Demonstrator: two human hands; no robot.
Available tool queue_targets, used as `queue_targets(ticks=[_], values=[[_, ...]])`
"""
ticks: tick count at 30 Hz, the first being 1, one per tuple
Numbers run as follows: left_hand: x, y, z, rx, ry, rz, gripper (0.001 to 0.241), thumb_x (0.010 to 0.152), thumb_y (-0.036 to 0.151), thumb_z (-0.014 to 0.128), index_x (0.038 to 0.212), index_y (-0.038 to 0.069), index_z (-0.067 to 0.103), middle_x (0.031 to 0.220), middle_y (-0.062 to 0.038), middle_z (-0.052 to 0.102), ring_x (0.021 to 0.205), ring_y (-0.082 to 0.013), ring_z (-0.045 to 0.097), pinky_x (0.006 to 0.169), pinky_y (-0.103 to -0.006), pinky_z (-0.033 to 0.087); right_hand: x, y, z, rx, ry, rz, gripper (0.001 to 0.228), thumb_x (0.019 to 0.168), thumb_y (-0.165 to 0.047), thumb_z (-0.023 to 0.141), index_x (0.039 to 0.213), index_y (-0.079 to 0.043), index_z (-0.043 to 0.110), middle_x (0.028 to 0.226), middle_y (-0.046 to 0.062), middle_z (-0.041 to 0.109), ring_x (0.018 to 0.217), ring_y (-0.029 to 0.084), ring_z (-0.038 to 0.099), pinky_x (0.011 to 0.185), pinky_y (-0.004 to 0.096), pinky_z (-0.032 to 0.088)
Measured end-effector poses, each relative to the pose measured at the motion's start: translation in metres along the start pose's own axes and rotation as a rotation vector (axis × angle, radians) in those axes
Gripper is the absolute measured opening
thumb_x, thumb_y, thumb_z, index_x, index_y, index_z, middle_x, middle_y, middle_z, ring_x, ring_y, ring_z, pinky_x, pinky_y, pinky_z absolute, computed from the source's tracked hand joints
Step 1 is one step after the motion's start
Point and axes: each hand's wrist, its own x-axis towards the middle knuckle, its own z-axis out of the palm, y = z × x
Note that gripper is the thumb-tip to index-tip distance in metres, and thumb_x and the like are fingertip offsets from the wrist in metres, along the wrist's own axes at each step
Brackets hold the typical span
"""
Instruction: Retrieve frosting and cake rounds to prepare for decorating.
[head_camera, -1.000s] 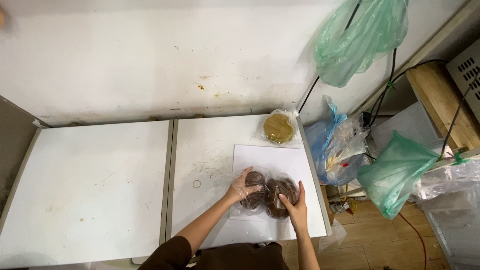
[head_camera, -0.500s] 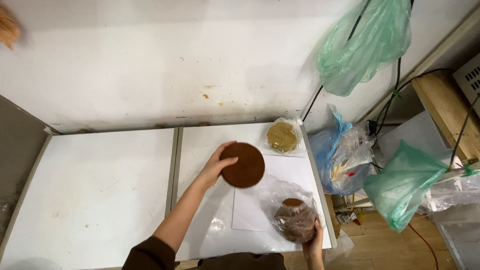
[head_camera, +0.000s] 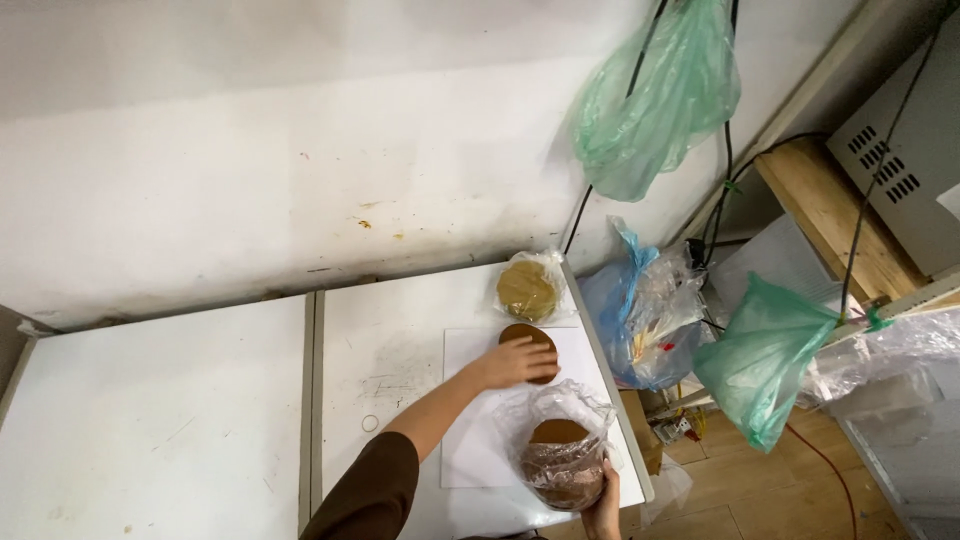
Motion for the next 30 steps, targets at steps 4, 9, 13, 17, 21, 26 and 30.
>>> queue_targets(ticks=[4, 9, 13, 17, 21, 26, 30], values=[[-0.017, 0.028, -0.037, -0.012, -0.155, 0.007, 0.076, 0.089, 0.033, 0.072, 0.157, 0.027, 0.040, 0.168, 0.002, 0.034, 0.155, -0.0190, 0.031, 0.129, -0.0458, 0.023, 0.002, 0.011, -0.002, -0.050, 0.085, 0.015, 0.069, 0.099, -0.049, 0.038, 0.154, -0.007, 0.038, 0.150, 0.018, 0.050, 0.136, 0.036, 0.050, 0.109, 0.054, 0.043], [-0.041, 0.055, -0.064, -0.280, -0.332, -0.136, 0.126, 0.070, 0.050, 0.089, 0.164, 0.022, 0.010, 0.172, -0.012, 0.002, 0.158, -0.0306, 0.005, 0.126, -0.0530, 0.006, -0.008, 0.004, 0.004, -0.107, 0.011, 0.060, 0.068, 0.101, -0.051, 0.034, 0.150, -0.004, 0.041, 0.146, 0.022, 0.053, 0.133, 0.037, 0.053, 0.106, 0.055, 0.046], [-0.063, 0.102, -0.151, -0.511, -0.388, -0.257, 0.139, 0.063, 0.052, 0.092, 0.166, 0.024, 0.003, 0.172, -0.018, -0.011, 0.160, -0.0328, -0.001, 0.128, -0.0515, 0.005, -0.013, 0.006, 0.025, -0.104, -0.012, 0.069, 0.065, 0.100, -0.049, 0.033, 0.148, -0.006, 0.042, 0.142, 0.023, 0.052, 0.129, 0.038, 0.054, 0.104, 0.057, 0.048], [-0.076, 0.140, -0.196, -0.856, -0.039, -0.409, 0.131, 0.064, 0.052, 0.088, 0.164, 0.020, 0.010, 0.159, -0.027, 0.015, 0.152, -0.0358, 0.015, 0.126, -0.0550, 0.010, -0.001, 0.024, 0.053, -0.160, -0.084, 0.113, 0.065, 0.102, -0.050, 0.029, 0.149, -0.007, 0.042, 0.143, 0.021, 0.054, 0.130, 0.038, 0.055, 0.103, 0.054, 0.050], [-0.087, 0.133, -0.169, -0.933, 0.245, -0.813, 0.072, 0.090, 0.054, 0.071, 0.146, 0.016, 0.048, 0.120, -0.012, 0.072, 0.118, -0.0275, 0.062, 0.111, -0.0555, 0.040, -0.019, 0.020, 0.148, -0.337, -0.382, 0.180, 0.076, 0.096, -0.061, 0.026, 0.154, -0.013, 0.036, 0.152, 0.013, 0.047, 0.137, 0.034, 0.052, 0.106, 0.053, 0.050], [-0.123, 0.043, -0.148, -1.017, 0.515, -1.234, 0.032, 0.104, 0.040, 0.052, 0.112, 0.009, 0.056, 0.089, -0.012, 0.069, 0.081, -0.0235, 0.070, 0.073, -0.0433, 0.060, -0.026, 0.009, 0.197, -0.478, -0.332, 0.050, 0.077, 0.098, -0.063, 0.033, 0.157, -0.013, 0.031, 0.158, 0.013, 0.045, 0.141, 0.029, 0.049, 0.110, 0.047, 0.046], [-0.137, -0.034, -0.131, -0.930, 0.845, -1.224, 0.023, 0.104, 0.029, 0.057, 0.112, 0.007, 0.054, 0.103, -0.011, 0.069, 0.098, -0.0256, 0.069, 0.085, -0.0392, 0.058, -0.022, 0.003, 0.167, -0.744, -0.186, -0.007, 0.070, 0.096, -0.054, 0.045, 0.153, -0.014, 0.042, 0.148, 0.014, 0.056, 0.134, 0.031, 0.059, 0.110, 0.046, 0.050]])
